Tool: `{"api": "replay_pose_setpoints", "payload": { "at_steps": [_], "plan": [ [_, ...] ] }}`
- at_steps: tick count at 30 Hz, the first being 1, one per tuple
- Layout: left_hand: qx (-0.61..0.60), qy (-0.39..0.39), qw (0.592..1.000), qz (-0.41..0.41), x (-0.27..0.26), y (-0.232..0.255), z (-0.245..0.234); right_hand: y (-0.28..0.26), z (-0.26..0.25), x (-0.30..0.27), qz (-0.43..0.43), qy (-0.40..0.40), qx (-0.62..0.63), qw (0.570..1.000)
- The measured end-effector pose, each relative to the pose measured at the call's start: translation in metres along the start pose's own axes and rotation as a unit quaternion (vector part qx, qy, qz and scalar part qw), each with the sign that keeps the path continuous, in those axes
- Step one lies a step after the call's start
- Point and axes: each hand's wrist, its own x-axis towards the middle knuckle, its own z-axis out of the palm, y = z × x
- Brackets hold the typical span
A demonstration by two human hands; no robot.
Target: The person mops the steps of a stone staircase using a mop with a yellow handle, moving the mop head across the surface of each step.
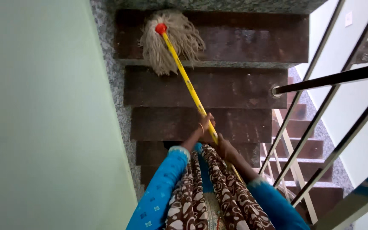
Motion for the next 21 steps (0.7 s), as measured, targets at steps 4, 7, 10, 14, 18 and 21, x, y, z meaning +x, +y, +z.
{"api": "replay_pose_setpoints", "payload": {
  "at_steps": [4,7,10,14,18,21],
  "plan": [
    [0.014,0.153,0.985,0.083,0.019,0.057,-0.045,-0.083,-0.009,0.041,-0.009,-0.065,-0.07,0.995],
    [-0.007,0.181,0.977,0.109,0.02,0.078,-0.098,-0.121,0.016,0.059,-0.031,-0.066,-0.116,0.991],
    [-0.021,0.186,0.978,0.097,0.01,0.078,-0.123,-0.12,0.047,0.074,-0.077,-0.054,-0.121,0.988],
    [0.064,0.189,0.976,0.085,0.002,0.069,-0.097,-0.078,0.04,0.066,-0.082,-0.078,0.001,0.994],
    [0.154,0.225,0.959,0.071,0.006,0.022,-0.043,-0.024,0.001,0.014,-0.066,-0.094,0.316,0.942],
    [0.161,0.204,0.964,0.054,0.013,-0.016,-0.01,0.002,-0.012,-0.017,-0.064,-0.06,0.357,0.93]
  ]
}}
